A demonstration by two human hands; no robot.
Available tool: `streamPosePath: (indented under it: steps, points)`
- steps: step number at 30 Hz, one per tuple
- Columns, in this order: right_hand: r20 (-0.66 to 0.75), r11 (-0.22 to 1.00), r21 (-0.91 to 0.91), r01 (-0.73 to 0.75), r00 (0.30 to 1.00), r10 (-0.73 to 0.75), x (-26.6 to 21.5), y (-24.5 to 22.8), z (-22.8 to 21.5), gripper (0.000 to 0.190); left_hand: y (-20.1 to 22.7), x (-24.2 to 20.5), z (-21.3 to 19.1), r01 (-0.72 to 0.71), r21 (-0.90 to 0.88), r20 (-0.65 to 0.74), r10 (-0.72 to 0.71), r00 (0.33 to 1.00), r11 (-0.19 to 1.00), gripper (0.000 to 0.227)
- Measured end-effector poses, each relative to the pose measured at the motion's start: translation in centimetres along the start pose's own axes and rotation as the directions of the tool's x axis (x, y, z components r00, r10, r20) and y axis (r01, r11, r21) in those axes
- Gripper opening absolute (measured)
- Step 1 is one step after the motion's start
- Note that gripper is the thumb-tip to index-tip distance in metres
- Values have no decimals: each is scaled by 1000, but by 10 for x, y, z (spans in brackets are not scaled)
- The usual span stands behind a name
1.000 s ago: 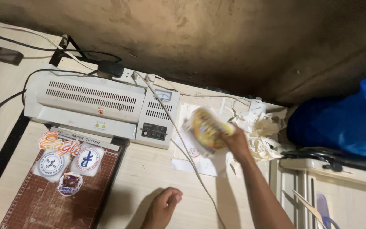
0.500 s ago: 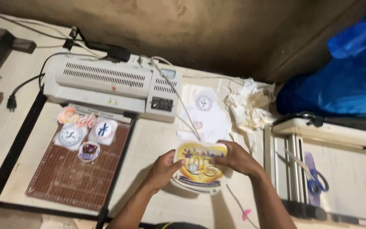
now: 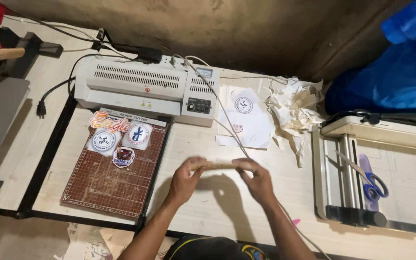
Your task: The person sorts through a stack of small, round stickers and then handles larger, irregularly shaped stickers on a desk. They place the stickers on a cutting mat and move other printed materials aside.
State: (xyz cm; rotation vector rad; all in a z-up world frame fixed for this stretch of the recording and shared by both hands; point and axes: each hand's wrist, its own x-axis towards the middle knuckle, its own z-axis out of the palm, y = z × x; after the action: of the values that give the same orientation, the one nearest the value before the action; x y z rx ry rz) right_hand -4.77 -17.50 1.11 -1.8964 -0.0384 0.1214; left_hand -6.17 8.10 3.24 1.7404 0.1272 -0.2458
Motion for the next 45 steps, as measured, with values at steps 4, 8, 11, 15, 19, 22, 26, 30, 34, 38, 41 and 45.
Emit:
streamPosePath:
  steps: [4, 8, 11, 15, 19, 22, 26, 30, 34, 38, 41, 45]
  points:
    - [-1, 978, -19, 206, 979, -206, -12, 33, 31, 22, -88, 0, 11, -246, -106, 28, 250, 968, 963, 37]
    - [73, 953, 115, -281, 959, 274, -12, 43, 42, 32, -79, 0, 16, 205, 49, -34, -203, 979, 978, 39]
    - [73, 899, 34, -437, 898, 434, -6, 34, 34, 33, -61, 6, 11, 176, 77, -77, -170, 982, 981, 33]
    - [129, 885, 146, -442, 896, 426, 3, -13, 16, 32, -27, 12, -7, 213, -259, 23, -215, 976, 942, 33]
    - [165, 863, 216, -457, 888, 429, 10, -27, 15, 35, -34, 20, -12, 309, -626, 236, -205, 950, 715, 38]
    - [116, 790, 377, -484, 870, 479, 11, -44, 17, 37, -25, 12, -7, 358, -612, 244, -262, 934, 706, 43]
    - [-42, 886, 237, -399, 907, 420, 10, -50, 16, 38, -20, 5, -7, 235, -521, 164, -174, 971, 821, 40]
    - [-124, 920, 221, -323, 926, 355, 12, -31, 12, 28, -20, 4, -7, 177, -692, 132, -119, 984, 700, 41]
    - [-115, 939, 190, -285, 944, 310, 11, -26, 1, 30, -37, 7, -8, 205, -714, 129, -161, 978, 670, 40]
    - [-116, 906, 252, -339, 919, 376, 14, -9, -20, 33, -30, 6, -14, 175, -716, 114, -134, 984, 676, 39]
    - [-187, 891, 318, -323, 900, 393, 16, -16, -35, 32, -31, 4, -22, 130, -734, 76, -109, 991, 666, 39]
    - [-239, 887, 410, -213, 913, 330, 16, -42, -44, 25, -28, 4, -27, 136, -744, 79, -116, 990, 654, 40]
